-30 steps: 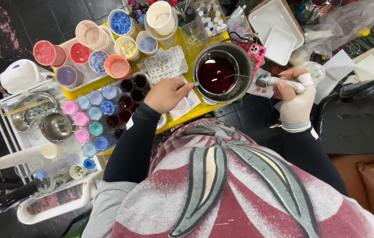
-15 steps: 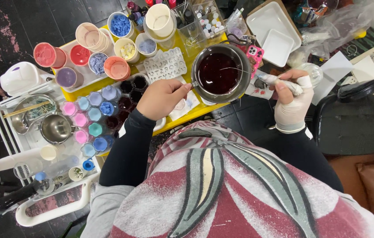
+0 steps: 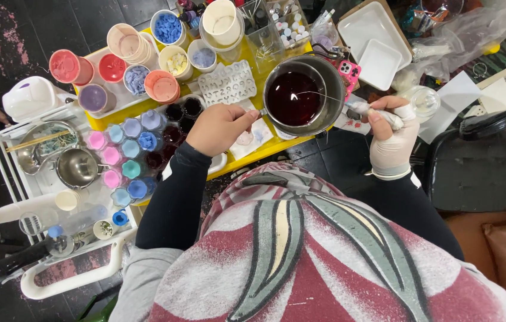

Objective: Pouring melted red wax from a pot into small silicone molds using a spoon.

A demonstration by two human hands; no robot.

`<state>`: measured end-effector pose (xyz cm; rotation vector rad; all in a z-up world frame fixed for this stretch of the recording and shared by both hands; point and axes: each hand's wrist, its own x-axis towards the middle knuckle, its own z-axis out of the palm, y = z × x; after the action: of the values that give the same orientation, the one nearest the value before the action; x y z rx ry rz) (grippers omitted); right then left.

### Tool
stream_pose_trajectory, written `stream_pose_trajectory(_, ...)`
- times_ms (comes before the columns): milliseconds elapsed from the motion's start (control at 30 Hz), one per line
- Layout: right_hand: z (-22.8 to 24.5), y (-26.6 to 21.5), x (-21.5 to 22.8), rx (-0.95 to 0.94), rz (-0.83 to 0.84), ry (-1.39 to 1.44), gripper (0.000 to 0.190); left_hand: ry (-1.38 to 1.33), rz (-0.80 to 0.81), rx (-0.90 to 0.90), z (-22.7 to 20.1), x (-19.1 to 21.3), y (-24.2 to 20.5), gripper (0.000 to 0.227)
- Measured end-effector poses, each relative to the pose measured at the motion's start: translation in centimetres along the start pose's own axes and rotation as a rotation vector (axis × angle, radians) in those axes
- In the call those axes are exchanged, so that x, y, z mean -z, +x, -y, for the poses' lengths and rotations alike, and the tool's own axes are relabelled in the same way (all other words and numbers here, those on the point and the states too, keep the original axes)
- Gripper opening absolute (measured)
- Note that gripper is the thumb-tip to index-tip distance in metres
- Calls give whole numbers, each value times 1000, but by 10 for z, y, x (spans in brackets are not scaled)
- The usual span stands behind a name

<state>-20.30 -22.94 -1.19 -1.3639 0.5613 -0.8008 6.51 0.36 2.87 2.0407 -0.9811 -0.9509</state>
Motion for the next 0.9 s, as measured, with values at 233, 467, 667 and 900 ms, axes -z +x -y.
stream_pose_trajectory(233, -5, 0, -5, -13, 28, 32, 20, -10, 1, 23, 8, 3, 6, 49)
stream_pose_trajectory(467, -11, 2, -10, -16, 29, 64, 21, 5, 24, 46, 10, 10, 5, 47)
stream_pose_trajectory(667, -13, 3, -14, -18, 62, 125, 21, -4, 47, 67, 9, 21, -1, 45)
stream_pose_trajectory(900, -21, 4, -19, -39, 80, 108, 21, -5, 70, 194, 8, 38, -14, 46)
